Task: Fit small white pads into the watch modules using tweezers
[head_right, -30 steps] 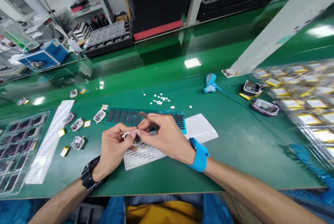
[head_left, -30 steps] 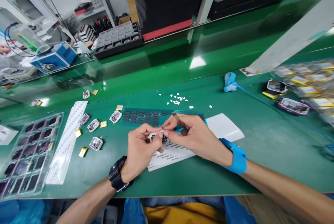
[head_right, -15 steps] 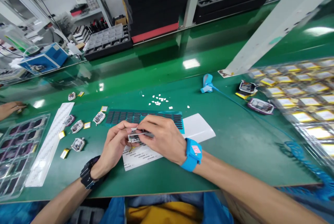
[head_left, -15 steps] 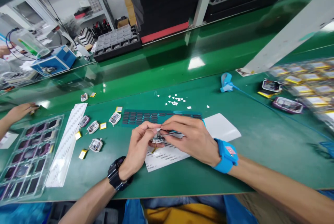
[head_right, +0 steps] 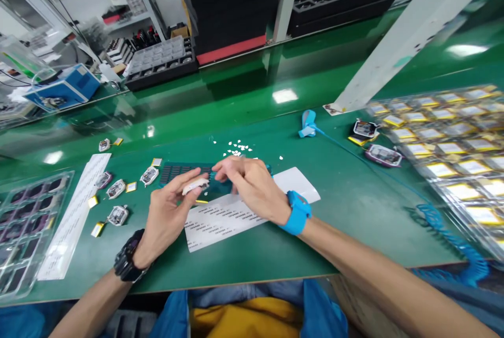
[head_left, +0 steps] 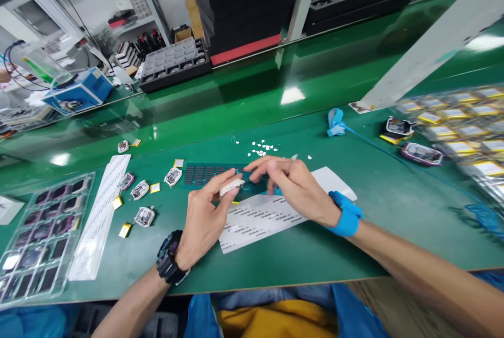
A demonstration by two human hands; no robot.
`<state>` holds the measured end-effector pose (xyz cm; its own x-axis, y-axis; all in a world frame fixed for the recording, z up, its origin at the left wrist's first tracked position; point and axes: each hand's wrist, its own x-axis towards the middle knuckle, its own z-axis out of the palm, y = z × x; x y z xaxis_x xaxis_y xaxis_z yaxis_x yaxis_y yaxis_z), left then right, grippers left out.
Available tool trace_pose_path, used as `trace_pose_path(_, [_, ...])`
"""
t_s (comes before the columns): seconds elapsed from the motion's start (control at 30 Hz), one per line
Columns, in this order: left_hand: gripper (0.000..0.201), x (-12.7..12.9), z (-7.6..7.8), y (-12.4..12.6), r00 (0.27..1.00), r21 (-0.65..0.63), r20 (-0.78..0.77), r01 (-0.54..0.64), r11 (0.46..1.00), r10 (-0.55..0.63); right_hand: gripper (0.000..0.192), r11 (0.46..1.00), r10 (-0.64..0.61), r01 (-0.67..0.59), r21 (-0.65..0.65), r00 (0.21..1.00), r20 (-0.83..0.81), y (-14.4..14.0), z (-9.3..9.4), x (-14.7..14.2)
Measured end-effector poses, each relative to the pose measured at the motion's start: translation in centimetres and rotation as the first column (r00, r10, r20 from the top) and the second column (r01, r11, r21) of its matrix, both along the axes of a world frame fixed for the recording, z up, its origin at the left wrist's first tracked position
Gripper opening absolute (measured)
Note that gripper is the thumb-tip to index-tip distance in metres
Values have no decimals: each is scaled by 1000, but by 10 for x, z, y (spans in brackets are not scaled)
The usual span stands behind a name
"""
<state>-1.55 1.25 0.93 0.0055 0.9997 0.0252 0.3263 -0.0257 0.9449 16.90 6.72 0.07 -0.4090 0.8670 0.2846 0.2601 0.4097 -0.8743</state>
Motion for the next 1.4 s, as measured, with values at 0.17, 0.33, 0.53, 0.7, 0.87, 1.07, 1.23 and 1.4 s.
trace_pose_path(0.17, [18, -16, 0, 10, 870, 259, -398, -197, 946, 290, 78, 873, 200, -193, -448, 979, -34, 9, -3, 8])
trace_pose_path(0.33, [23, -15, -1, 17, 946, -222, 253, -147, 964, 203, 48, 787, 261, -227, -574, 965, -25, 12, -13, 13])
trace_pose_path(0.53, [30, 7, -14, 5, 796, -481, 532, 3, 877, 289, 29, 787, 253, -239, -569, 966, -56, 10, -17, 10])
trace_pose_path(0.7, [28, 15, -18, 0, 832, -505, 450, -62, 861, 324, 25, 791, 294, -289, -540, 952, -78, 12, -17, 8])
trace_pose_path(0.87, [27, 16, -17, 0, 851, -490, 423, -75, 869, 311, 24, 796, 291, -273, -539, 955, -54, 11, -20, 4])
trace_pose_path(1.07, [32, 13, -17, 0, 842, -497, 443, -56, 866, 309, 29, 765, 255, -273, -583, 960, -114, 12, -17, 7])
trace_pose_path(1.23, [45, 11, -13, 2, 819, -417, 517, -12, 909, 248, 39, 762, 47, -168, -625, 978, -205, 5, 4, 14])
trace_pose_path(1.4, [38, 10, -6, -1, 761, -302, 635, 90, 949, 130, 36, 858, -207, 22, -513, 929, -306, -29, 18, 8])
